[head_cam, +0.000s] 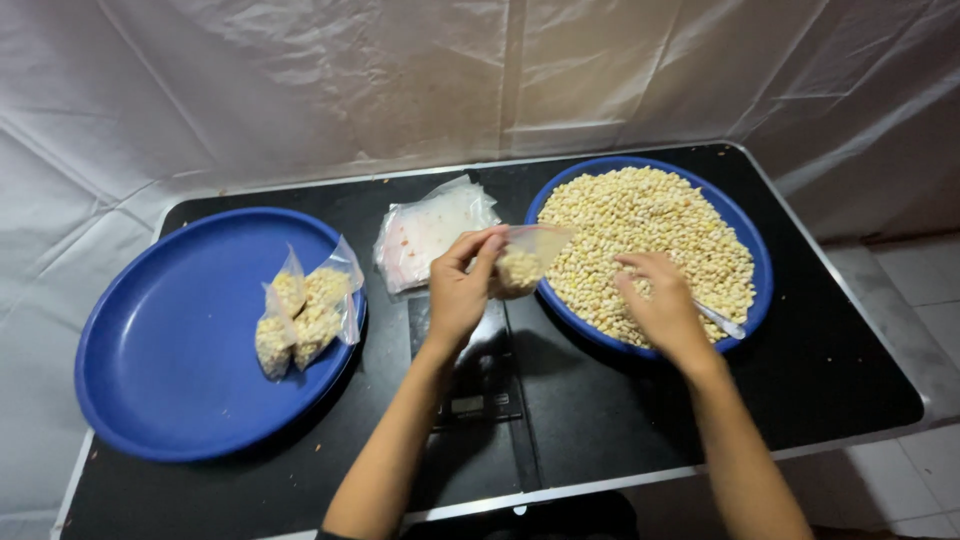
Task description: Filling small plastic bags with grains using a spoon and weighing them on a digital scale
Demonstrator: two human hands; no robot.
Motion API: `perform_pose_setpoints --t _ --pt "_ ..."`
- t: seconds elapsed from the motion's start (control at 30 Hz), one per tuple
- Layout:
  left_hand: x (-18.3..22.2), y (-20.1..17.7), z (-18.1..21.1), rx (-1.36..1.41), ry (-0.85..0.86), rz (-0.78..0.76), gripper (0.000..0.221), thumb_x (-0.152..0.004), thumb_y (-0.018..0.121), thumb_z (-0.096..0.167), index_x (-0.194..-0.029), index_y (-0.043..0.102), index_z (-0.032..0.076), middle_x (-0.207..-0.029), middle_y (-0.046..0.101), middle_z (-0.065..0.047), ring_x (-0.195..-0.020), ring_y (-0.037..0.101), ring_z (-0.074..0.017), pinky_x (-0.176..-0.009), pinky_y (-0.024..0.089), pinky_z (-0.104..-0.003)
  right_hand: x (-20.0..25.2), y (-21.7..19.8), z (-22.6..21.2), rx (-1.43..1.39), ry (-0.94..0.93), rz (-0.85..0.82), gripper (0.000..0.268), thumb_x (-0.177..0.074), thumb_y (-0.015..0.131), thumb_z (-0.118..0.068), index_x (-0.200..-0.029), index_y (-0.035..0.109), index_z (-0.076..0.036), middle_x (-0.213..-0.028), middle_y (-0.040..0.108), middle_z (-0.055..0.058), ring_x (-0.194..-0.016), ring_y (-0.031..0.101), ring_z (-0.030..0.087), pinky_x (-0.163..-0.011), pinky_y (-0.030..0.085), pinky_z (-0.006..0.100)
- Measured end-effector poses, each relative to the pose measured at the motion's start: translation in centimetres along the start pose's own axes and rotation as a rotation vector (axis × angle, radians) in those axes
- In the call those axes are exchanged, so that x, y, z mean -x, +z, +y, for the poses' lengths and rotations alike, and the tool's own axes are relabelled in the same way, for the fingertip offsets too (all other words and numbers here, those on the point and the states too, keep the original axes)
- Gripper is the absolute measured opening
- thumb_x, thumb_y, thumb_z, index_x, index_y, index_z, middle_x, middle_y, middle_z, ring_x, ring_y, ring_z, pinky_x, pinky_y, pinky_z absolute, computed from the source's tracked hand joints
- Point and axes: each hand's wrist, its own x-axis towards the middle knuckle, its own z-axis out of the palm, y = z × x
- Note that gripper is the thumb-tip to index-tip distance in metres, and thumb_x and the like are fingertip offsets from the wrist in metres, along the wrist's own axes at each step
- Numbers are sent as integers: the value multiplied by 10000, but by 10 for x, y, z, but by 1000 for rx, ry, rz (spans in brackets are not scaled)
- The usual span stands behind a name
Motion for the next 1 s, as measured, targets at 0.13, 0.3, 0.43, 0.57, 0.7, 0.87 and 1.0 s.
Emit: perform_pose_setpoints --t 0.13,0.3,0.43,0.57,0.7,0.87,1.0 --pt "24 -35 11 -25 -57 16 173 -978 705 174 -1116 786 107 -950 752 -53 -912 687 -121 -851 573 -325 -13 41 -63 -384 96 -169 376 -956 700 -246 -1300 678 -97 -1204 711 170 -1089 687 345 -880 553 470" --pt "38 -77 -18 30 -120 34 200 -989 690 169 -1143 772 72 -981 753 -53 -880 671 -110 -744 619 -293 -13 69 -105 -575 102 -126 164 -961 714 -177 -1067 785 -73 -879 751 99 -847 646 146 -758 546 305" --pt "47 -96 -26 27 -121 23 194 -988 690 163 -1134 770 64 -996 749 -66 -891 683 -128 -743 628 -311 -7 80 -112 -538 50 -98 132 -954 728 -174 -1037 801 -104 -874 762 91 -824 671 140 -740 541 293" --pt "57 -107 -25 12 -110 24 193 -987 686 151 -1129 767 49 -1037 748 -93 -934 682 -159 -762 637 -356 0 86 -118 -461 -26 -75 104 -950 733 -174 -1016 803 -134 -886 767 63 -789 685 163 -734 543 293" --pt "68 -117 -50 23 -154 16 197 -982 698 180 -1122 775 66 -1079 755 -84 -962 688 -156 -819 619 -362 9 98 -114 -389 -77 -106 111 -962 711 -170 -1025 796 -138 -918 779 57 -802 712 208 -716 557 302" --pt "77 -123 -64 139 -210 33 224 -995 675 184 -1155 755 48 -1141 737 -79 -997 659 -131 -870 597 -337 16 100 -123 -349 -100 -115 161 -1003 647 -150 -1084 774 -94 -964 766 93 -842 720 248 -717 564 337" --pt "78 -123 -55 138 -179 -15 224 -993 673 174 -1158 752 45 -1162 729 -95 -1036 644 -136 -919 569 -356 18 107 -113 -377 -74 -119 214 -1020 607 -147 -1158 761 -91 -1001 758 112 -885 715 266 -742 563 360"
